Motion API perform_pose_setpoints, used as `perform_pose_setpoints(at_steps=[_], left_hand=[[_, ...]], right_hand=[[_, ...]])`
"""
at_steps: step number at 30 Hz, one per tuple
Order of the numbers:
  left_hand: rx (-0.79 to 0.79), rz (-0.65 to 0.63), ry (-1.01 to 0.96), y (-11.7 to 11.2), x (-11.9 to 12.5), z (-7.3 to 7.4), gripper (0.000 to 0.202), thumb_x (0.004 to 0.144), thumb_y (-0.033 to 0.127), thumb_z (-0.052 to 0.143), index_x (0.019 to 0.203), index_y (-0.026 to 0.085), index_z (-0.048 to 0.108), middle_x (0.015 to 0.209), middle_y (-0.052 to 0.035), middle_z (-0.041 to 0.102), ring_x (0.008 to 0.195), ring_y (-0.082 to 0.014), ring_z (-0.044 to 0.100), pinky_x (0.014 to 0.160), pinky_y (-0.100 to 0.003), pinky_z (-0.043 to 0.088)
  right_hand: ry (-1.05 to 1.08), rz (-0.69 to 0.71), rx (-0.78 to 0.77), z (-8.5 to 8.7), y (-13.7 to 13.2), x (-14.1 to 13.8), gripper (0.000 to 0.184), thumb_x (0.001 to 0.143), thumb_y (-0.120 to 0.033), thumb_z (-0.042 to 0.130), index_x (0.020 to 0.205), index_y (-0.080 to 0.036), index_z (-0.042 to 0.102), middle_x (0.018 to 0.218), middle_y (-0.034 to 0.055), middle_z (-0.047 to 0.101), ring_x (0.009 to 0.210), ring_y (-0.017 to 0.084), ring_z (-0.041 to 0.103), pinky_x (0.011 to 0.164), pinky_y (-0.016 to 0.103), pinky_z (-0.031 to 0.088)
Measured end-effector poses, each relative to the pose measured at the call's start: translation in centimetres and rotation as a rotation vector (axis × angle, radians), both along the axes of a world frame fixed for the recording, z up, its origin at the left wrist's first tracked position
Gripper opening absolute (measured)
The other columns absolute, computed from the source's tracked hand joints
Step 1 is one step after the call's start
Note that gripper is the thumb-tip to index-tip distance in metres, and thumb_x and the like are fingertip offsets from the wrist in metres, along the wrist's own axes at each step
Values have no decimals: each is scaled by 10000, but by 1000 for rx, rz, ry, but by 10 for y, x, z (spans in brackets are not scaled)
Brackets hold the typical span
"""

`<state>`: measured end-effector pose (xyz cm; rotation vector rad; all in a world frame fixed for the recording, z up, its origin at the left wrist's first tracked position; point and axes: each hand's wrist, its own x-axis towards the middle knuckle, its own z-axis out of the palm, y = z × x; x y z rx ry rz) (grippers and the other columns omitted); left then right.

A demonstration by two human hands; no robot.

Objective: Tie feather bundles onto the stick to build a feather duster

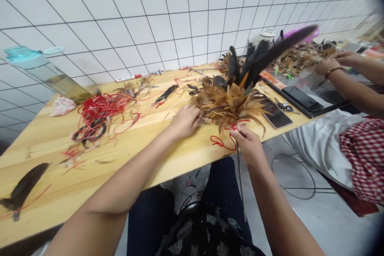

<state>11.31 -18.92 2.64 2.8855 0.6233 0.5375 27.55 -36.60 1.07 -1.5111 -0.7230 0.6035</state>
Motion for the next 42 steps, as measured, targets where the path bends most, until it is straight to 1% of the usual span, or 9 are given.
perform_pose_setpoints(at_steps=[6,10,15,19,24,30,34,39,42], left_hand=[[-204,191,-163,10,-54,16,105,899,222,399,898,190,498,794,-32,586,727,-165,526,679,-288,398],[-381,134,-255,1,-90,27,97,919,250,407,933,189,482,764,0,571,662,-123,507,654,-255,401],[-567,16,-278,-11,-118,39,175,926,314,467,986,171,548,842,-24,627,684,-104,534,651,-234,424],[-602,-28,-334,-8,-125,41,170,886,283,549,994,157,585,901,-45,666,783,-122,615,717,-234,464],[-377,63,-372,7,-132,29,85,871,223,550,894,165,608,902,-38,651,821,-128,595,760,-235,447],[-269,135,-331,17,-140,20,95,875,189,497,829,165,577,871,-51,626,828,-151,576,765,-255,436],[-296,160,-316,19,-140,18,100,867,187,497,834,161,588,890,-60,642,866,-169,588,803,-276,441],[-536,147,-357,23,-139,12,113,844,227,548,877,155,628,878,-38,661,850,-170,600,789,-272,457],[-568,178,-327,25,-138,6,112,828,225,562,856,155,644,838,-32,665,816,-165,602,764,-269,462]], right_hand=[[-273,83,-122,-14,40,-11,264,721,-370,579,540,-207,477,561,-32,421,590,137,409,588,272,342],[-436,155,-192,-12,61,-31,328,755,-352,560,508,-213,395,553,-30,383,575,132,380,562,268,296],[-553,255,-277,4,89,-60,293,764,-344,567,530,-203,463,608,-9,462,610,139,429,579,267,294],[-668,331,-272,10,111,-85,247,746,-265,571,525,-203,480,592,1,482,632,154,444,597,269,306],[-788,488,-273,10,130,-110,168,734,-148,519,583,-193,579,619,12,533,636,158,470,602,262,324],[-796,554,-275,6,138,-124,182,799,-277,567,674,-194,670,693,28,591,638,161,486,614,269,344],[-792,521,-289,-2,137,-124,230,793,-280,571,588,-192,625,644,21,567,601,150,458,584,265,320],[-778,512,-302,-7,136,-122,228,781,-203,533,559,-188,584,622,19,544,603,148,464,583,263,313],[-755,524,-336,-9,136,-124,202,781,-215,549,590,-187,607,634,19,545,607,149,477,581,260,316]])
